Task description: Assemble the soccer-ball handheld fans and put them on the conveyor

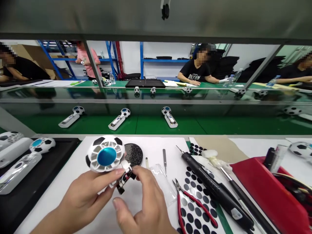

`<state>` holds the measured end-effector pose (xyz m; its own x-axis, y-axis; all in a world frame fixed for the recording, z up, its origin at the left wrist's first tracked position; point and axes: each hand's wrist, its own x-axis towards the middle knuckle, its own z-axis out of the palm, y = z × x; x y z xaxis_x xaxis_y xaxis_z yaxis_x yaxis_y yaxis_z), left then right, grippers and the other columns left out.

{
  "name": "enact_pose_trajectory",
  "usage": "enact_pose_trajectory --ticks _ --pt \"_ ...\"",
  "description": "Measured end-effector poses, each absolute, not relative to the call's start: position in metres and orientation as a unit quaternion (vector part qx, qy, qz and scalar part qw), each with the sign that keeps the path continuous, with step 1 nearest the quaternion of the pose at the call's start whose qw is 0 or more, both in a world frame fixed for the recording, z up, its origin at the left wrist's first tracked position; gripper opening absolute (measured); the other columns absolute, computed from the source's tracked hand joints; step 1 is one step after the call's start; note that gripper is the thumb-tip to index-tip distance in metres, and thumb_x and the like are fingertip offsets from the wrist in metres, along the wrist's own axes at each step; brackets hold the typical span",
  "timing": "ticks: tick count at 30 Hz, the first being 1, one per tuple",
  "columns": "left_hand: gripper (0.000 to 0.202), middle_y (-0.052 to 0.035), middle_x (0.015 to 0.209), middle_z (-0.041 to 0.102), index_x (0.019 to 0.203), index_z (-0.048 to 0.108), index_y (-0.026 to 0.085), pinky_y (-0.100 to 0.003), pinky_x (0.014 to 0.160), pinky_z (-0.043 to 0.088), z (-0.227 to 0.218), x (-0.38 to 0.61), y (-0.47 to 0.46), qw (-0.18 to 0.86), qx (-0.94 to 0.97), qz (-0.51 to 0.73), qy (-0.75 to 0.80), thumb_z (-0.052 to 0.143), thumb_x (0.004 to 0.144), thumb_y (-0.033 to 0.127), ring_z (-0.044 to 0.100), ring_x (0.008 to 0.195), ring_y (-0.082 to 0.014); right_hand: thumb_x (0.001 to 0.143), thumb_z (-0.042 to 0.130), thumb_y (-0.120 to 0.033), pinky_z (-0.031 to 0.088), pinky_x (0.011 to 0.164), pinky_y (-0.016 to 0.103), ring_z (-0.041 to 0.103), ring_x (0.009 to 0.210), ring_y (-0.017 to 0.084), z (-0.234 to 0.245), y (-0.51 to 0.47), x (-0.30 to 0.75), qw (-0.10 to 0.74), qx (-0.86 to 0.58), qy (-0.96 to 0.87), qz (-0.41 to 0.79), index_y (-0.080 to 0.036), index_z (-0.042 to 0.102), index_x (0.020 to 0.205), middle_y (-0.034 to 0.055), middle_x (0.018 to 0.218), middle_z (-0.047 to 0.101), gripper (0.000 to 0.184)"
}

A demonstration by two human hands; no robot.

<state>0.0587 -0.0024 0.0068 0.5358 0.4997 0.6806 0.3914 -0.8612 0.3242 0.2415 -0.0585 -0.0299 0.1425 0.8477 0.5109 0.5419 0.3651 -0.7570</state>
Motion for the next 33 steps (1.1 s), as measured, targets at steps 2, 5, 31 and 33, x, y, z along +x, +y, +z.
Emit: enact_pose_trajectory --ticks 2,5,31,33 --pt "0.058 -0.0033 0.122 0.070 0.141 0.053 0.025 -0.017 0.092 0.054 -0.001 0.062 0.000 0.056 0.873 0.420 0.242 0.052 0.089 -0.001 0.066 0.108 -0.0111 0.088 0.060 -0.033 0.060 0.092 0.041 0.067 0.111 0.027 -0.032 -0.057 0.241 0.521 -0.541 -0.652 0.109 -0.024 0.046 0.137 0.0075 0.126 0.064 0.052" --pt "0.064 -0.0035 0.112 0.074 0.145 0.049 0.026 -0.021 0.089 0.057 -0.015 0.063 0.001 0.067 0.868 0.430 0.238 0.054 0.088 -0.002 0.070 0.097 -0.0132 0.084 0.061 -0.020 0.059 0.092 0.031 0.069 0.106 0.022 -0.031 -0.051 0.242 0.515 -0.509 -0.688 0.057 -0.019 0.045 0.134 0.0077 0.119 0.066 0.053" --pt "0.052 -0.0005 0.151 0.055 0.144 0.047 0.047 -0.038 0.107 0.054 -0.032 0.055 -0.010 0.539 0.628 0.409 0.385 0.062 0.097 0.032 0.062 0.127 -0.0271 0.090 0.057 -0.017 0.055 0.075 0.027 0.066 0.082 0.016 -0.020 -0.048 0.245 0.541 -0.480 -0.616 0.311 -0.026 0.061 0.109 -0.0013 0.091 0.068 0.021" --pt "0.051 0.0003 0.150 0.055 0.144 0.047 0.046 -0.039 0.111 0.050 -0.029 0.055 -0.009 0.567 0.612 0.408 0.371 0.062 0.097 0.035 0.059 0.130 -0.0277 0.094 0.055 -0.017 0.054 0.077 0.027 0.066 0.084 0.016 -0.021 -0.049 0.246 0.539 -0.476 -0.603 0.346 -0.028 0.062 0.108 -0.0017 0.093 0.067 0.019"
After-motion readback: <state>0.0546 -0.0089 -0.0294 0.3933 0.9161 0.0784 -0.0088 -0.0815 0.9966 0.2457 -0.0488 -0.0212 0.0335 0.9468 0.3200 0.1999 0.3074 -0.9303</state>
